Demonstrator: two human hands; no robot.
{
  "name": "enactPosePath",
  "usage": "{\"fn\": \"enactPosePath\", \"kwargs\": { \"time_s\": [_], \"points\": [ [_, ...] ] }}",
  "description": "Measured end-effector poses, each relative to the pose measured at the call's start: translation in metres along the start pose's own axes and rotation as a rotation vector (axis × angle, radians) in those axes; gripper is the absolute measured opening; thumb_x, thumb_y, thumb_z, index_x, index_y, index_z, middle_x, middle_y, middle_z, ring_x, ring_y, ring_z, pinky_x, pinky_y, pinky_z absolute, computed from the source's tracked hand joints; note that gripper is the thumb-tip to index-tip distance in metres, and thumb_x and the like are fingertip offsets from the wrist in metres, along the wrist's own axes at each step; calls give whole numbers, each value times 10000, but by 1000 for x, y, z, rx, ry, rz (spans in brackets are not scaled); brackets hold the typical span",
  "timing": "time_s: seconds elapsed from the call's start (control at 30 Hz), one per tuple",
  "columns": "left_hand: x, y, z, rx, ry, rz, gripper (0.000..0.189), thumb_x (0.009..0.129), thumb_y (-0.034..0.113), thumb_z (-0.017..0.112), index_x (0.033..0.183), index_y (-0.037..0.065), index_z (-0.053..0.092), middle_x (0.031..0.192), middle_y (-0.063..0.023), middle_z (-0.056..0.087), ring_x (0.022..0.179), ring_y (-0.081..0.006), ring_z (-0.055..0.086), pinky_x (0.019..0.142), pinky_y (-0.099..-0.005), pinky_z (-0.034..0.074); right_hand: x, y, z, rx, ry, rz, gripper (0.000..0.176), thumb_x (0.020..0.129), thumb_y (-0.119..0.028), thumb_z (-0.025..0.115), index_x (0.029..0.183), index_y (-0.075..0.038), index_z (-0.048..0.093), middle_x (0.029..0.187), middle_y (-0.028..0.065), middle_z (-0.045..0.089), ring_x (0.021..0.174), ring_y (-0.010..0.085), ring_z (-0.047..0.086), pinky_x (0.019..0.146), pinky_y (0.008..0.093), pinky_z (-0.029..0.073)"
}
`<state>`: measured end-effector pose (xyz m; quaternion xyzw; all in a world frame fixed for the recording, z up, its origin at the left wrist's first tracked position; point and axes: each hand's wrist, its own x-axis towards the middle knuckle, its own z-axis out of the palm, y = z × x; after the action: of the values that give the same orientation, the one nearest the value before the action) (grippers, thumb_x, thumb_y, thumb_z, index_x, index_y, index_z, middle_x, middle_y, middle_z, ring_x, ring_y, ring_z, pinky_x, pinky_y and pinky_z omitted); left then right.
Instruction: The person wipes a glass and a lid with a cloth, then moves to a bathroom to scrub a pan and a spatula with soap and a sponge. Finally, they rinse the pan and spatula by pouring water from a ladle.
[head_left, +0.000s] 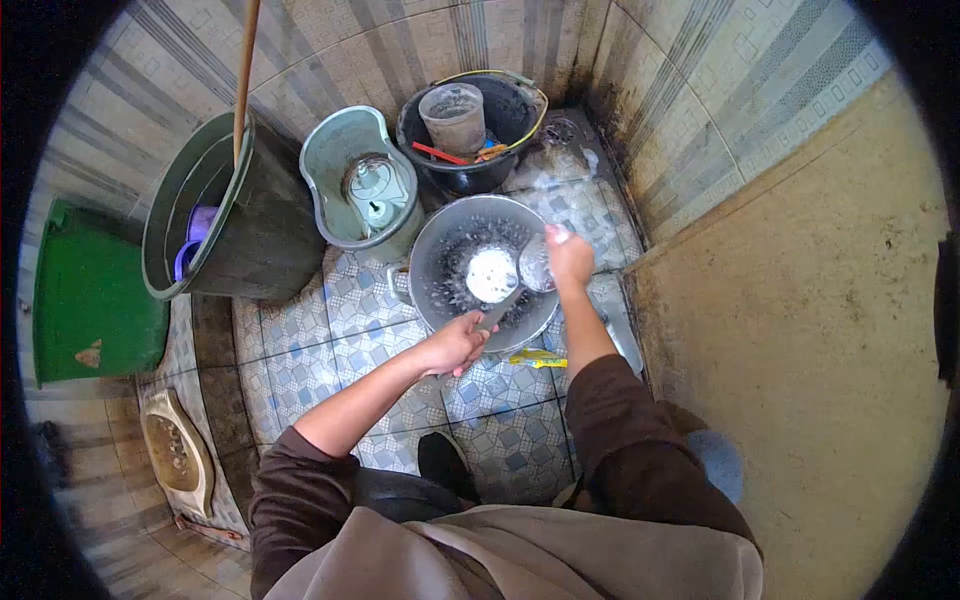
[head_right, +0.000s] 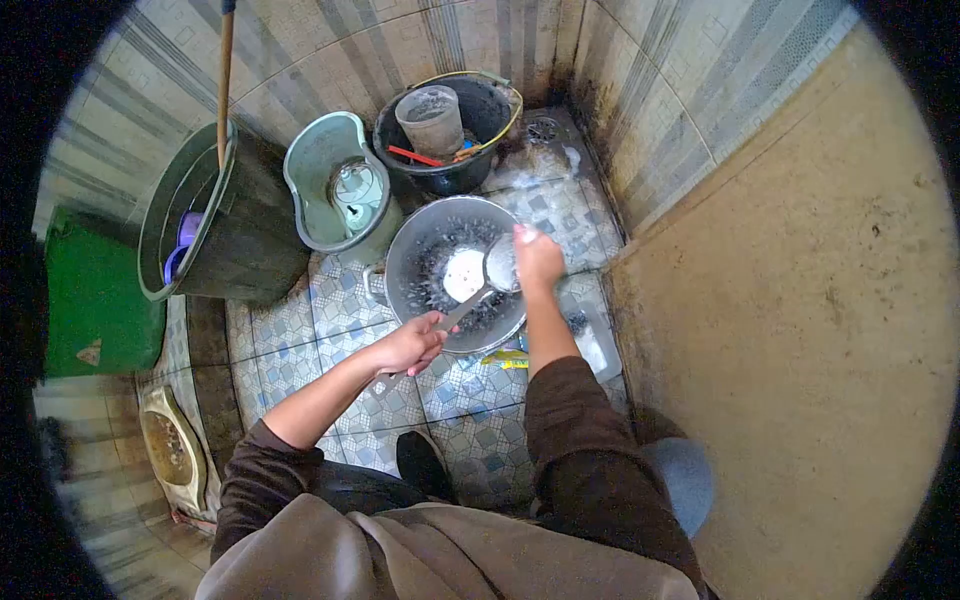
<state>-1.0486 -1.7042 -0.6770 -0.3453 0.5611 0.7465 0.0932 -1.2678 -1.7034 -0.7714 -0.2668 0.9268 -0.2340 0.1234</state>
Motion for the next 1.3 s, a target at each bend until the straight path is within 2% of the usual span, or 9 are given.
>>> {"fn": "enactPosePath", "kwargs": {
  "time_s": [0.2,0.43,0.63,0.73,0.87,0.97,1.0,1.07,1.3],
  "points": [
    [16,-21,-7,-201,-47,-127,210,867,250,351,917,54,407,542,24,379,403,-63,383,364,-192,353,-44,130,-1,-104,-64,611,437,685,-443,532,926,-80,560,884,180,567,838,304,547,722,388,432],
    [18,-23,-18,-326,1,-168,212,860,294,371,802,100,433,542,54,356,424,-51,327,370,-180,266,-86,171,32,-260,-118,608,455,688,-192,514,1115,-80,406,921,205,539,916,325,509,767,395,414],
    [12,-15,-17,-56,176,-208,268,862,341,346,687,138,337,464,66,267,342,-39,217,307,-203,165,-48,187,23,54,-406,547,428,724,-371,413,832,11,571,960,215,528,928,334,491,773,375,397],
    [10,-25,-26,-1,118,-122,310,864,361,324,696,106,375,464,36,331,322,-50,274,300,-195,229,-24,123,-5,-24,-264,174,443,751,-376,393,815,36,542,886,202,556,849,331,524,702,397,399],
    [2,-13,-18,211,24,-13,324,870,329,319,805,40,448,480,-1,407,319,-60,359,307,-183,301,-13,13,-28,990,-365,20,408,725,-287,451,1070,-75,491,839,186,578,729,316,569,591,362,437],
    [-2,-8,-7,268,-5,26,277,870,276,341,941,27,441,475,5,405,315,-57,361,303,-181,305,2,2,47,25,199,-913,421,702,-283,497,1092,-126,478,972,168,548,859,330,538,726,368,438],
    [-3,-9,-4,292,12,40,255,869,266,349,928,32,432,475,7,403,314,-57,360,303,-185,306,0,-4,38,28,200,-916,421,702,-283,497,1092,-126,478,972,168,548,859,330,538,726,368,438],
    [-4,-17,-4,372,6,59,223,865,254,364,847,36,406,468,13,394,307,-59,357,299,-198,308,-4,-21,12,97,-364,-92,457,631,-315,571,1036,-107,525,994,172,538,926,302,517,783,352,419],
    [-1,-21,18,364,22,20,206,858,212,373,749,38,370,510,-13,420,329,-90,379,302,-231,332,-2,-8,12,131,-341,69,425,625,-337,559,868,11,579,862,231,556,885,280,540,750,352,421]
  ]
}}
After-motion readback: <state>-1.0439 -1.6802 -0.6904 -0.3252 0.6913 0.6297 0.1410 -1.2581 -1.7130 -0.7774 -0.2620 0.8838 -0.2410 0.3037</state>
